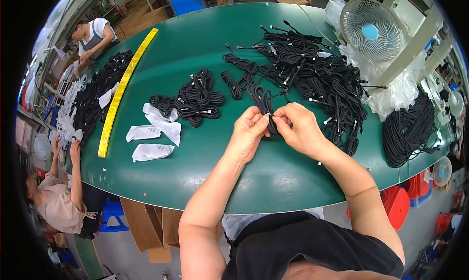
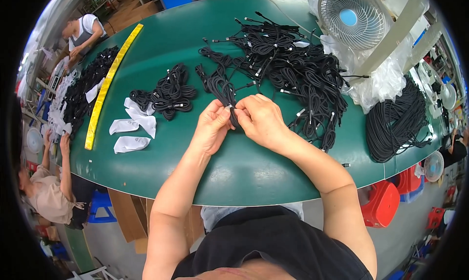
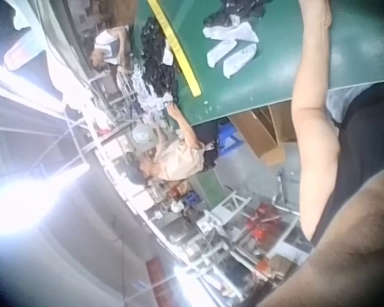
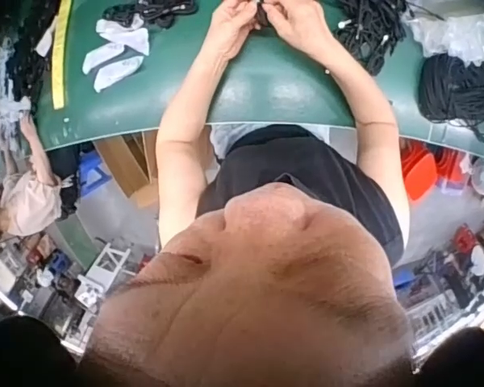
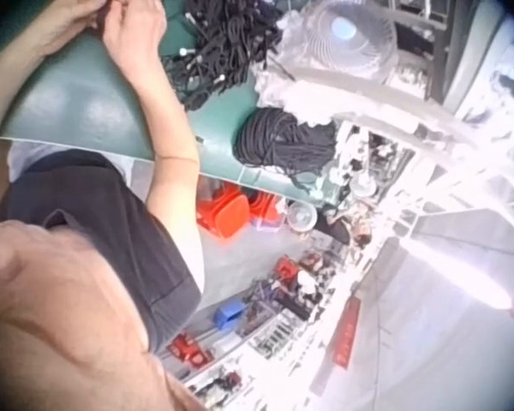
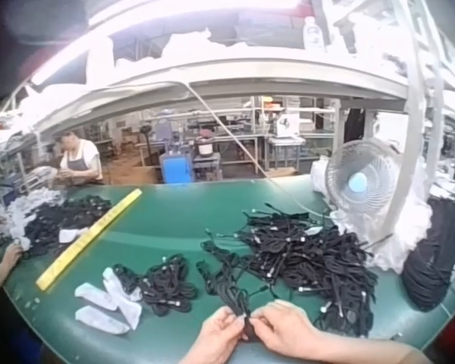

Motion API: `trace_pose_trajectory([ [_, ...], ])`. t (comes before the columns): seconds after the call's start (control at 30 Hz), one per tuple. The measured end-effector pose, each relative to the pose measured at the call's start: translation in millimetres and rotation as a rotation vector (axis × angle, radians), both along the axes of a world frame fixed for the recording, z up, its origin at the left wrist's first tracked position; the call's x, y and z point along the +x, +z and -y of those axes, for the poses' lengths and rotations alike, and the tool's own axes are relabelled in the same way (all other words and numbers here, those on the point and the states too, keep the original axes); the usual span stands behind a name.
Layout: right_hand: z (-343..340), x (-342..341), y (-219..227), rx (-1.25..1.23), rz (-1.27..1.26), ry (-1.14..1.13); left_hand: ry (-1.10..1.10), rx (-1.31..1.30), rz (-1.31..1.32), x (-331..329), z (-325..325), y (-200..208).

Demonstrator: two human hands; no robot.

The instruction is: Bundling small black cables and securing them with ties at a factory workbench.

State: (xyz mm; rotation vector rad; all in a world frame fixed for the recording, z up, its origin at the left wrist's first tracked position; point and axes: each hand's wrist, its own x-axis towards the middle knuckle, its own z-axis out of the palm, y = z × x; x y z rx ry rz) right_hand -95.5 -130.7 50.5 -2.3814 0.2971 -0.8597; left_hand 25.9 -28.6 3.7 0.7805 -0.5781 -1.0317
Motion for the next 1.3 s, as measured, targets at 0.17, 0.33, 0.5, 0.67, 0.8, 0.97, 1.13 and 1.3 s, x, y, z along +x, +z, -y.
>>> trace_pose_trajectory([
  [0.17,-5,-4,13,-0.015,-0.122,-0.029,0.083,-0.051,-0.047,3,0,7],
  [0.33,-7,-6,10,0.002,-0.198,-0.008,0.102,0.014,0.006,-4,1,1],
  [0.5,-6,-8,26,-0.227,0.018,-0.029,0.064,0.039,-0.129,-10,-2,19],
  [0.67,18,-11,50,-0.526,0.098,0.006,-0.177,0.128,0.025,5,-12,24],
  [0.8,34,-11,28,0.026,-0.093,0.204,-0.158,-0.045,0.075,6,-13,27],
  [0.97,35,-12,32,0.091,-0.030,0.285,-0.113,-0.056,0.171,18,-13,22],
  [1.13,22,-11,30,0.128,0.043,0.167,0.042,-0.220,-0.085,9,-6,18],
  [1.3,1,2,12,-0.571,0.245,0.130,-0.052,-0.119,-0.325,-3,-6,18],
])
